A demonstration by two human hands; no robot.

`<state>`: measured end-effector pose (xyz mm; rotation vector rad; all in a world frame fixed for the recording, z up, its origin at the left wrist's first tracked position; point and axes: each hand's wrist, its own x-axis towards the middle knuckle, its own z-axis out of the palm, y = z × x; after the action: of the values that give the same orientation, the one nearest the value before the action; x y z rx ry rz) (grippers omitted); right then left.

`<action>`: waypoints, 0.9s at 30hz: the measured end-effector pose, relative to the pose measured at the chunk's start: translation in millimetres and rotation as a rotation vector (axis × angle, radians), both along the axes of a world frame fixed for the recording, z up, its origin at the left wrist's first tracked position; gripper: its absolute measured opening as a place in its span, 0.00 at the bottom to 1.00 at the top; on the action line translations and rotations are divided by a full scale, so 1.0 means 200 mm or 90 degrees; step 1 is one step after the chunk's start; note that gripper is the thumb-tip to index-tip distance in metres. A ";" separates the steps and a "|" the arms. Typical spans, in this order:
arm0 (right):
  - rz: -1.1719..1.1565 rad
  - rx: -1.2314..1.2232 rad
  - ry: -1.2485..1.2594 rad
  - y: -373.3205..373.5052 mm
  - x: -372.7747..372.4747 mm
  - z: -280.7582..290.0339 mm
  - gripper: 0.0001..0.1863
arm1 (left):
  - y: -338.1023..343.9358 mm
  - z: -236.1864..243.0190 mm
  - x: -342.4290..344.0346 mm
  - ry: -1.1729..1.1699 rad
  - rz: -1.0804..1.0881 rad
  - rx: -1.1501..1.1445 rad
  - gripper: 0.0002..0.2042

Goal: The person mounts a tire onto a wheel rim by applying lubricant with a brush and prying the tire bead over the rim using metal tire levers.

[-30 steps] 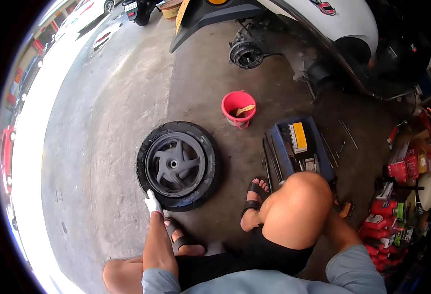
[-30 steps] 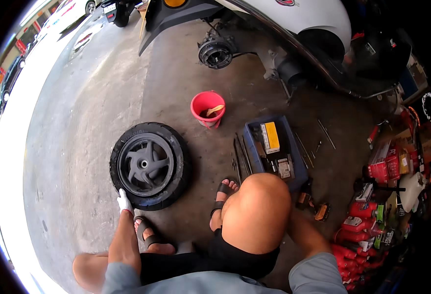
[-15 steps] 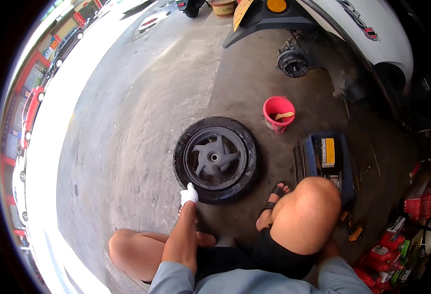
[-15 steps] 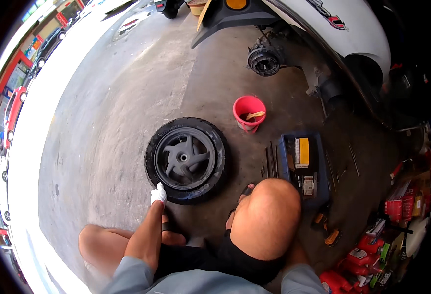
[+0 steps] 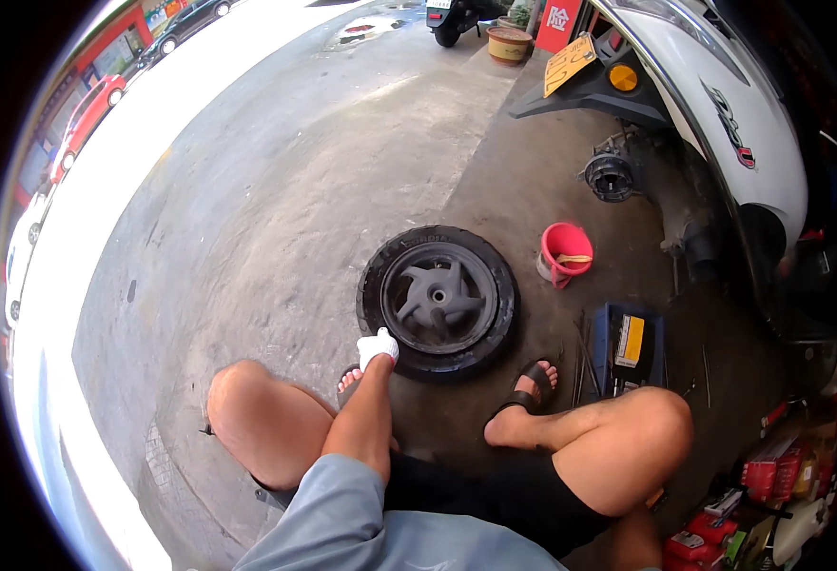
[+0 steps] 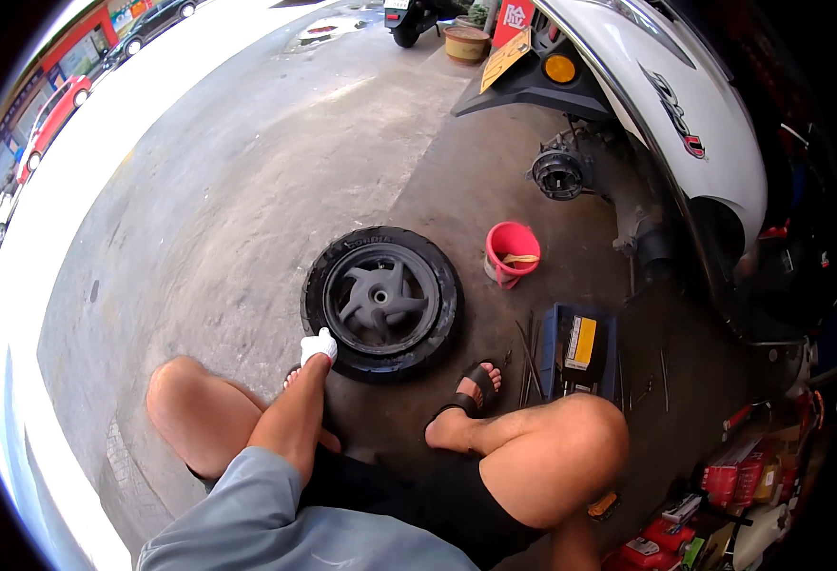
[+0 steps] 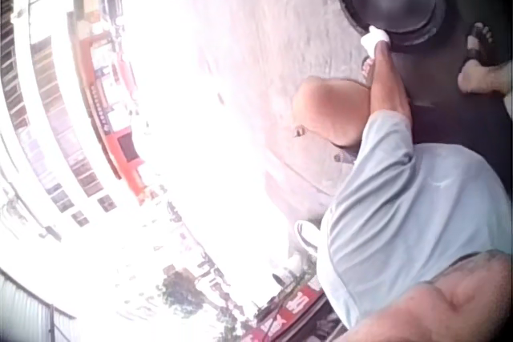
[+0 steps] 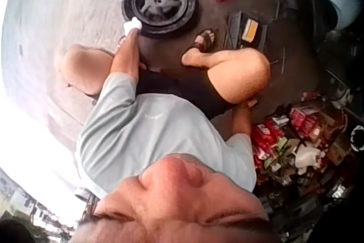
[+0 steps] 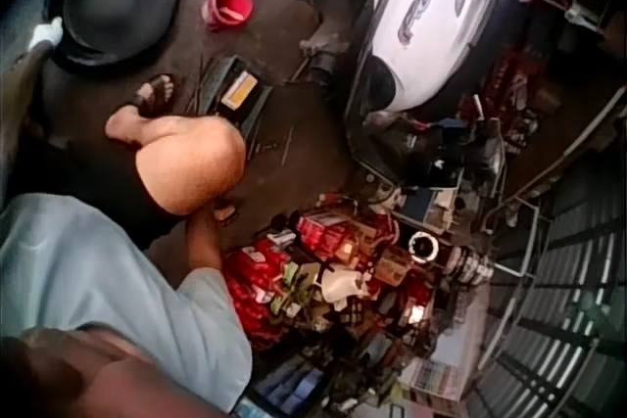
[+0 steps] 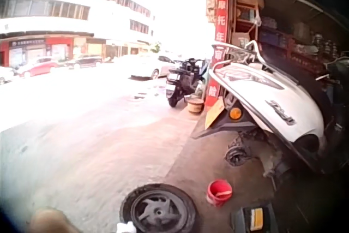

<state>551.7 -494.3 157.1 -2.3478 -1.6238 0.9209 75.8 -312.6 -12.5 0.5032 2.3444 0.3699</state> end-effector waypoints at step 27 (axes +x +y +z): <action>0.824 0.160 -0.318 2.31 -1.20 0.33 0.10 | 0.34 -0.11 -0.38 -0.481 0.093 0.407 0.29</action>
<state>311.8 -31.8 222.9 -1.1796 -3.2582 0.1197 -0.5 -245.5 -33.8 0.3823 1.4991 1.1712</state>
